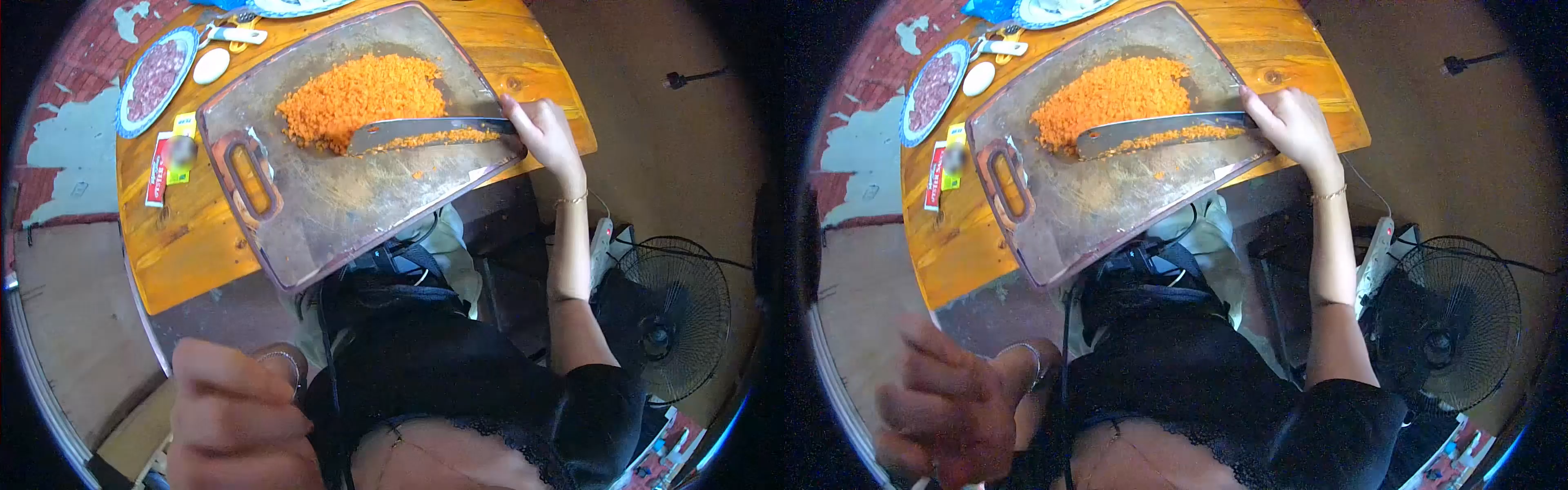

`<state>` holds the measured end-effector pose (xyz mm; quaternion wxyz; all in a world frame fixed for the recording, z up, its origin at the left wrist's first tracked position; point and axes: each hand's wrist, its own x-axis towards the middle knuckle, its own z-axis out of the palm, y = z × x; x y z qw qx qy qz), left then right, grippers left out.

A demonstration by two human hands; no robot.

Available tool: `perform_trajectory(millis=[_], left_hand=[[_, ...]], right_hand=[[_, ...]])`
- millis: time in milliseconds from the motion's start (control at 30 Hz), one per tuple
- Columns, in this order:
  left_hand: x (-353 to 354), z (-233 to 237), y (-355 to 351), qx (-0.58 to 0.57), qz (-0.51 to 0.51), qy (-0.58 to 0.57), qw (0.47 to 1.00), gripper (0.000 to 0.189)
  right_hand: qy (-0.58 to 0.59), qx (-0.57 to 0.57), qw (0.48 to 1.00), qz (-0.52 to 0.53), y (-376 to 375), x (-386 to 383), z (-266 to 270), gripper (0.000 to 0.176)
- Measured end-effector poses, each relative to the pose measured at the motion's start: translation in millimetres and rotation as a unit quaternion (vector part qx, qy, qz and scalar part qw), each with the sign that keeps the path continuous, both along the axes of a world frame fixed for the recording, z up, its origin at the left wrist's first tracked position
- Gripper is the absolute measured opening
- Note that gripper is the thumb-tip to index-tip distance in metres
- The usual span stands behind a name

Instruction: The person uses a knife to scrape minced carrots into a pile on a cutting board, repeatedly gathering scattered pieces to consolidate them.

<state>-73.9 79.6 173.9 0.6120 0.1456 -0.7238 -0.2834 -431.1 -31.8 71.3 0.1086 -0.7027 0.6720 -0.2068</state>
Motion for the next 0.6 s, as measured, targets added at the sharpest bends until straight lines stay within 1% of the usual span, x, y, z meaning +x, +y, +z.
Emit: perform_trajectory(millis=[67, 100, 133, 233, 267, 300, 433, 533, 600], left_hand=[[4.2, 24.3, 6.3, 0.019, -0.083, -0.096, 0.992, 0.04], [3.9, 41.2, 7.4, 0.05, -0.094, -0.138, 0.985, 0.043], [2.4, 49.5, 11.2, 0.081, -0.106, -0.179, 0.975, 0.051], [-11.9, 56.1, 49.8, 0.16, 0.008, -0.161, 0.974, 0.058], [2.3, 53.8, 45.9, 0.099, -0.097, -0.175, 0.975, 0.055], [8.6, 49.7, 47.8, 0.08, -0.125, -0.168, 0.974, 0.052], [-14.9, 42.8, 57.2, 0.049, -0.126, -0.123, 0.983, 0.041], [-23.0, 32.4, 64.4, 0.038, -0.12, -0.1, 0.987, 0.032], [-26.6, 23.7, 64.9, 0.031, -0.107, -0.083, 0.99, 0.026]], right_hand=[[-0.009, -0.011, 1.0, 0.001, 12.3, 7.0, -2.6, 0.066], [-0.013, -0.017, 1.0, 0.0, 16.4, 7.6, -3.4, 0.066], [0.005, -0.025, 1.0, -0.015, 19.3, 4.6, -9.7, 0.064], [-0.038, -0.044, 0.997, -0.045, 28.1, 2.2, -16.4, 0.063], [-0.05, -0.039, 0.997, -0.047, 29.7, 1.7, -18.0, 0.064], [-0.063, -0.036, 0.996, -0.048, 29.7, 0.0, -18.9, 0.064], [-0.072, -0.039, 0.996, -0.019, 27.9, 8.0, -19.7, 0.064], [-0.044, -0.04, 0.998, 0.004, 27.8, 15.8, -20.2, 0.065], [-0.073, -0.041, 0.997, 0.002, 30.1, 21.9, -20.0, 0.066]])
